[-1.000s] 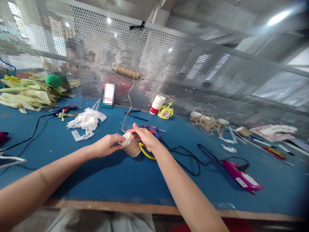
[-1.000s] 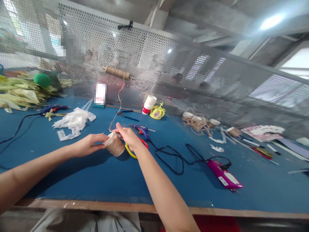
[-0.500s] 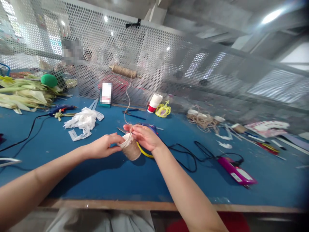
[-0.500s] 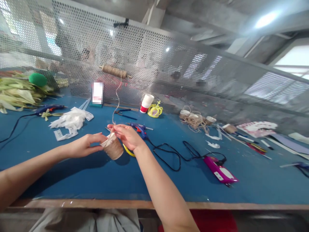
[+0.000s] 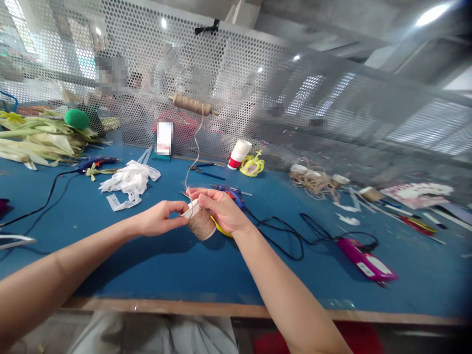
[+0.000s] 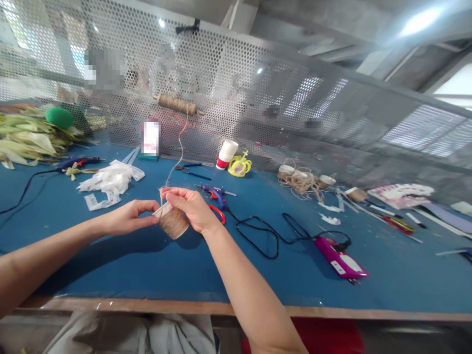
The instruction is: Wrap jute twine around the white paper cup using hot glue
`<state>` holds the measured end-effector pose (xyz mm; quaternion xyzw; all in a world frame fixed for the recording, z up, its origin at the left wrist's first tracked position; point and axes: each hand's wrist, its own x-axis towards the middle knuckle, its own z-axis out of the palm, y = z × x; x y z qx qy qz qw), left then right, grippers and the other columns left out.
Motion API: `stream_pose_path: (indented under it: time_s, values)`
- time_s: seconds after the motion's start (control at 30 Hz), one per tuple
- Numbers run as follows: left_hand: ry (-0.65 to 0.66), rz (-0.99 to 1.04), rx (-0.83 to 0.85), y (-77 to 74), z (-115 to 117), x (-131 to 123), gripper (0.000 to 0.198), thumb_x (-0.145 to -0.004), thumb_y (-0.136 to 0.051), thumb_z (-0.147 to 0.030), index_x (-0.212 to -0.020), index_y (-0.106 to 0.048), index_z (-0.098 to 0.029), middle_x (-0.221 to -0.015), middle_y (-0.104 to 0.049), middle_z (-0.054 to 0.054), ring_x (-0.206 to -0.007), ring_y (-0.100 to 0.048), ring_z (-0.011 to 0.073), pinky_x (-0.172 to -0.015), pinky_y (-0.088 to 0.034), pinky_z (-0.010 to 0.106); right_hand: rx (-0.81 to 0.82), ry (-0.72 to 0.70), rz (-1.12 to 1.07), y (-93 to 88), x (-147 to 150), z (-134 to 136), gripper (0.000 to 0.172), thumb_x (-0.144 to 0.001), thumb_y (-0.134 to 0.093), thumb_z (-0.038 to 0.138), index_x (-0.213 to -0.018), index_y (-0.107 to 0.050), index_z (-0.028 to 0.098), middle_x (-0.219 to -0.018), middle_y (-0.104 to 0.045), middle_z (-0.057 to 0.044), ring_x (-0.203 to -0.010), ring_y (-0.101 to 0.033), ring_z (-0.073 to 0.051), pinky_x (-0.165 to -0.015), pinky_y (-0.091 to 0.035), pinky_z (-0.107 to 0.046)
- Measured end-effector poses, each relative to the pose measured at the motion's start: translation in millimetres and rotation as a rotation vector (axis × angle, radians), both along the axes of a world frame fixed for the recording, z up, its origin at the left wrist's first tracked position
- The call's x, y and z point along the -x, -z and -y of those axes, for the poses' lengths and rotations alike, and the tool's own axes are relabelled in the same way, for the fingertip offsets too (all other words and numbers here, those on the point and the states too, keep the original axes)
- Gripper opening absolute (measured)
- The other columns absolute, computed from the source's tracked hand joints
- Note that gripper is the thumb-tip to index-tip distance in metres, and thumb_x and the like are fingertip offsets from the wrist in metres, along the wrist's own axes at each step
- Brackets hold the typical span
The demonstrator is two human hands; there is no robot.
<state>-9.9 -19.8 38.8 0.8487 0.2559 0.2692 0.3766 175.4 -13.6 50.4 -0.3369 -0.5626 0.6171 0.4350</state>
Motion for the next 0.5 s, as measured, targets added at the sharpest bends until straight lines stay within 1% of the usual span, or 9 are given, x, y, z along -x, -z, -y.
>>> stream_pose_path:
  time_s: [0.07,0.13,0.23,0.3,0.37,0.43,0.5]
  values:
    - [-0.003,-0.012,0.001,0.3,0.4,-0.4,0.017,-0.082,-0.044,-0.026,-0.083,-0.054,-0.012,-0.080,-0.059,0.001,-0.075,-0.053,0.0125,-0.072,-0.043,0.023,-0.044,0.003,0.050,0.0,1.3,1.6,0.021,-0.063,-0.070,0.037,-0.073,-0.068,0.019,-0.110,-0.060,-0.005,-0.104,-0.052,-0.018,-0.089,-0.038,-0.031]
    - [-0.013,-0.020,-0.005,0.6,0.8,-0.8,0.018,-0.082,-0.044,-0.027,-0.082,-0.054,-0.012,-0.079,-0.059,0.001,-0.075,-0.052,0.0126,-0.072,-0.043,0.023,-0.099,0.010,0.114,-0.2,1.8,2.5,0.022,-0.065,-0.069,0.038,-0.075,-0.067,0.019,-0.111,-0.059,-0.005,-0.104,-0.052,-0.017,-0.089,-0.037,-0.031]
    - [-0.033,-0.030,-0.025,-1.1,2.7,-1.2,0.018,-0.082,-0.044,-0.026,-0.080,-0.054,-0.012,-0.077,-0.057,0.001,-0.072,-0.051,0.0118,-0.070,-0.043,0.022,-0.159,0.041,0.252,0.3,1.5,1.8,0.032,-0.072,-0.059,0.048,-0.084,-0.066,0.019,-0.105,-0.061,-0.006,-0.099,-0.053,-0.017,-0.088,-0.037,-0.032]
    - [-0.027,-0.046,-0.043,-3.6,4.9,-1.4,0.018,-0.082,-0.043,-0.025,-0.078,-0.054,-0.011,-0.075,-0.057,0.001,-0.071,-0.050,0.0110,-0.069,-0.042,0.022,-0.152,0.043,0.327,0.6,1.4,0.9,0.042,-0.076,-0.048,0.055,-0.080,-0.067,0.017,-0.096,-0.064,-0.007,-0.096,-0.054,-0.018,-0.087,-0.036,-0.032]
    - [-0.009,-0.067,-0.054,-5.7,6.7,-1.3,0.019,-0.082,-0.043,-0.025,-0.077,-0.054,-0.011,-0.073,-0.056,0.001,-0.068,-0.048,0.0103,-0.067,-0.041,0.021,-0.111,0.010,0.336,0.4,1.7,0.4,0.047,-0.078,-0.044,0.056,-0.073,-0.067,0.016,-0.095,-0.063,-0.007,-0.096,-0.054,-0.019,-0.086,-0.036,-0.033]
    - [0.003,-0.071,-0.043,-6.2,6.9,-0.9,0.020,-0.082,-0.043,-0.027,-0.077,-0.055,-0.011,-0.073,-0.057,0.001,-0.068,-0.049,0.0103,-0.067,-0.041,0.021,-0.066,-0.024,0.266,-0.4,2.3,0.8,0.038,-0.075,-0.053,0.051,-0.070,-0.067,0.016,-0.102,-0.062,-0.007,-0.095,-0.054,-0.019,-0.083,-0.038,-0.031]
    - [0.000,-0.041,-0.002,-5.0,4.8,-0.1,0.022,-0.082,-0.044,-0.029,-0.080,-0.056,-0.011,-0.076,-0.058,0.001,-0.071,-0.051,0.0112,-0.068,-0.042,0.022,-0.041,-0.008,0.143,-1.9,2.8,1.7,0.024,-0.070,-0.063,0.041,-0.068,-0.066,0.017,-0.107,-0.060,-0.005,-0.096,-0.053,-0.018,-0.080,-0.040,-0.030]
